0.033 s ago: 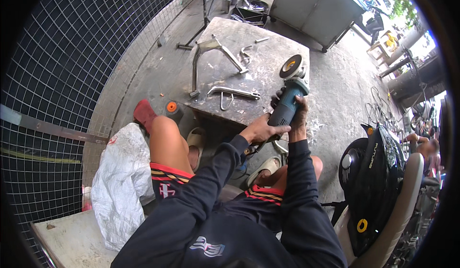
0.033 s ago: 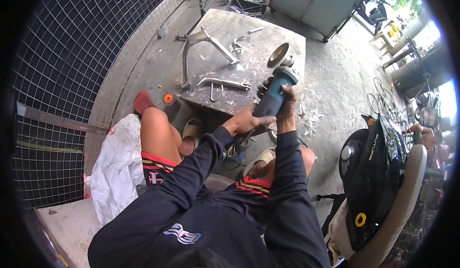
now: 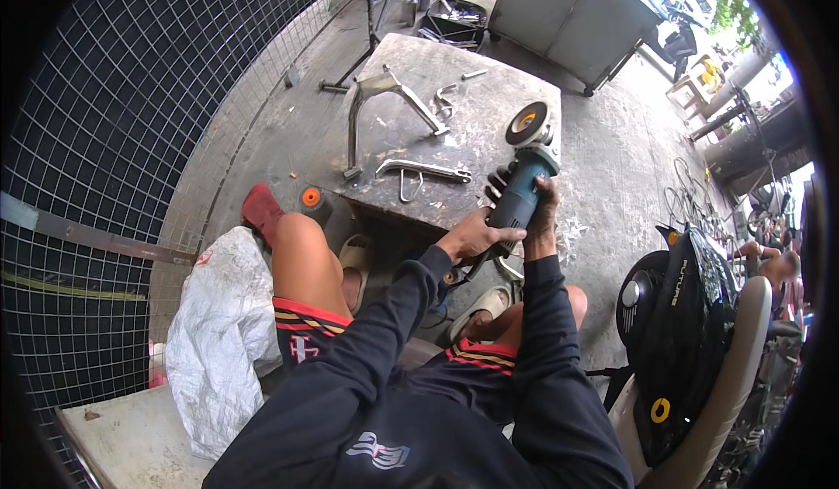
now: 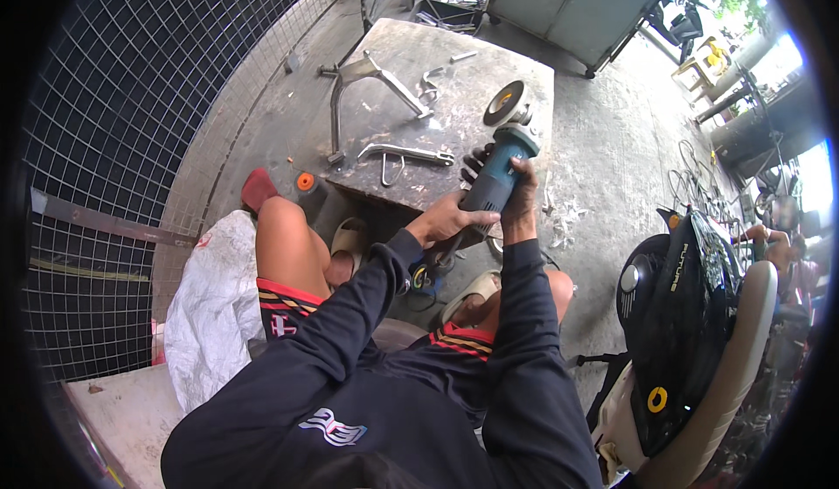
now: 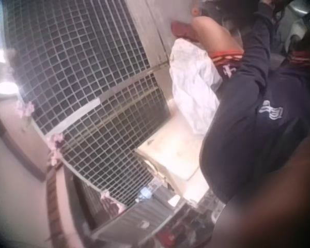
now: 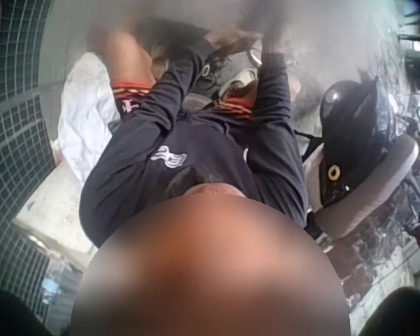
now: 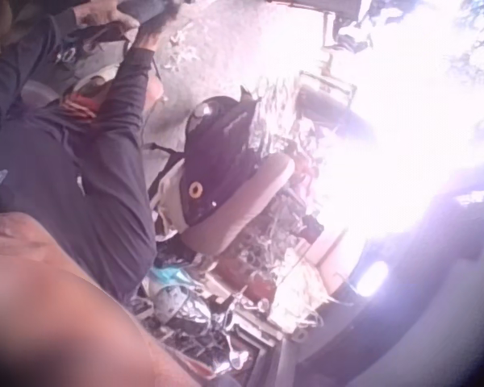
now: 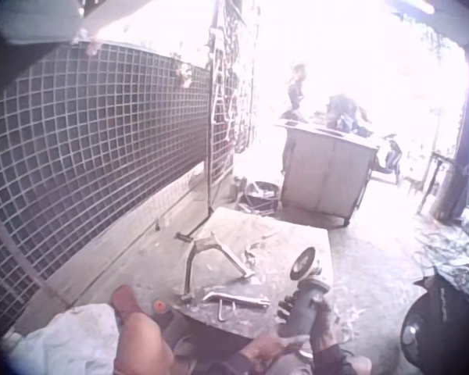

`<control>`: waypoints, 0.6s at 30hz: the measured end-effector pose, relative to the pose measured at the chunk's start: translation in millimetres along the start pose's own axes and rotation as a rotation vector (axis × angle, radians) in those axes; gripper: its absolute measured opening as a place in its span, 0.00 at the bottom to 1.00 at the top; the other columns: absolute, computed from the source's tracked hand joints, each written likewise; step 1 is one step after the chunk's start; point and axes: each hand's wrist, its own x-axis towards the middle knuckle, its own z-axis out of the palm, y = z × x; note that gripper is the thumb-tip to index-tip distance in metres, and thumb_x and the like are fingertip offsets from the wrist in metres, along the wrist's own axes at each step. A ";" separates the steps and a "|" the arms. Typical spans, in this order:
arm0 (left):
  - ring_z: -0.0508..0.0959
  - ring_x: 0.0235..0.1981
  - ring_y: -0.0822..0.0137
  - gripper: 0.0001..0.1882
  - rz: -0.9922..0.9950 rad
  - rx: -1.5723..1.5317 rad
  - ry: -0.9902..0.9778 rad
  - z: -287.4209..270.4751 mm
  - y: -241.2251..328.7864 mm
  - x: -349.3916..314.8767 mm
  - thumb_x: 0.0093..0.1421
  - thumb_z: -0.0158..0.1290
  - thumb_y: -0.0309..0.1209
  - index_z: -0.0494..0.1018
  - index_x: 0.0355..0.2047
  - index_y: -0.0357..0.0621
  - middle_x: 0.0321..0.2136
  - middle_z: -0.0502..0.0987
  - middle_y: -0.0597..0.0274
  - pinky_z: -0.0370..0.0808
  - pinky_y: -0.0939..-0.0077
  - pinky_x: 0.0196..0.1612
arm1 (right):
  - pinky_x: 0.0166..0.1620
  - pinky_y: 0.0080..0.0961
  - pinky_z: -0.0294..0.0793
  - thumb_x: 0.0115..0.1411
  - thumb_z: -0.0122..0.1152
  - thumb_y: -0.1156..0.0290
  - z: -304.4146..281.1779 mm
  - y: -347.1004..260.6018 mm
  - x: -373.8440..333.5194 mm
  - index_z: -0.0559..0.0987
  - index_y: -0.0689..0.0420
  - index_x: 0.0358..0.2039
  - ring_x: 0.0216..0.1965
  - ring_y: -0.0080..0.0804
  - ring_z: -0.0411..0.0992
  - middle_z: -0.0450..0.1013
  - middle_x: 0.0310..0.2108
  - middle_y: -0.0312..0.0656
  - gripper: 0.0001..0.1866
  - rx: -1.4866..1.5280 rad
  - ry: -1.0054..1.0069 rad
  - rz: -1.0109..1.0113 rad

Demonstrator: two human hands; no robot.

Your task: The person sits at a workbench and uses an angle grinder to smooth a curved metal frame. They repeatedly reposition the frame, switch between grinding and manual handling, and inspect the surface. The person also handles grinding discs and a small metal component on the table.

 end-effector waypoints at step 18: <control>0.78 0.51 0.37 0.46 0.020 0.726 0.497 15.5 -51.8 22.8 0.48 0.70 0.34 0.59 0.62 0.27 0.47 0.77 0.35 0.77 0.47 0.52 | 0.42 0.42 0.77 0.59 0.71 0.59 -45.6 52.8 37.0 0.79 0.68 0.44 0.35 0.44 0.78 0.82 0.37 0.54 0.24 -1.534 0.267 -0.228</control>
